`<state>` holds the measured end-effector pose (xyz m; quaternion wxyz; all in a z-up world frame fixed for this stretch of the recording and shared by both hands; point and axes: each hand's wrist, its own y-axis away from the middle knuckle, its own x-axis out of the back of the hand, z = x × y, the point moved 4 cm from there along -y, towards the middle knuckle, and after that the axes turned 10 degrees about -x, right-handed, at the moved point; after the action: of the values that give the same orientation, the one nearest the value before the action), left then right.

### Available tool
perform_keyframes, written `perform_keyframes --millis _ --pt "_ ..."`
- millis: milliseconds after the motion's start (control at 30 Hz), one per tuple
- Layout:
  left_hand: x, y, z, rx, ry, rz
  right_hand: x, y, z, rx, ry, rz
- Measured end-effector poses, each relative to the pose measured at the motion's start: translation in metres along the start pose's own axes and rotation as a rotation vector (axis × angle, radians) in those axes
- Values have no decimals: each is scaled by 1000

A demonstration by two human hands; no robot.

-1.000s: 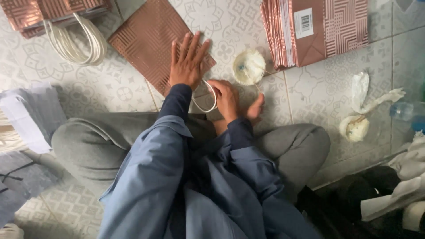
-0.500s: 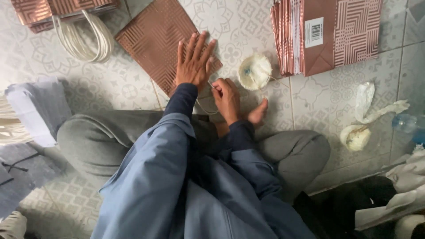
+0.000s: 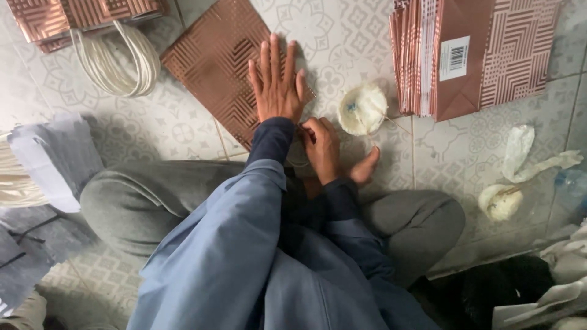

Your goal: The person sits on the floor and assembles patterned paper gift bags. They apply glue to white paper tabs and attach white rope handles to the bags, then place the finished bags into a stack.

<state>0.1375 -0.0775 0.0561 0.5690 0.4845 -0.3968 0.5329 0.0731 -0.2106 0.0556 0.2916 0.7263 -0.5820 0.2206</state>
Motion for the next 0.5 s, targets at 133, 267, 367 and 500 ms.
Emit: perform_keyframes --millis 133,267,367,500 --pt "4 -4 -1 -39 50 -13 -1 -1 2 -23 -22 -16" --pt "3 -1 -2 65 11 -81 0 7 5 41 22 99" --pt "17 1 -4 121 -9 -136 -3 10 -4 109 51 163" --pt "13 -2 -5 114 27 -139 -16 -2 -22 145 54 184"
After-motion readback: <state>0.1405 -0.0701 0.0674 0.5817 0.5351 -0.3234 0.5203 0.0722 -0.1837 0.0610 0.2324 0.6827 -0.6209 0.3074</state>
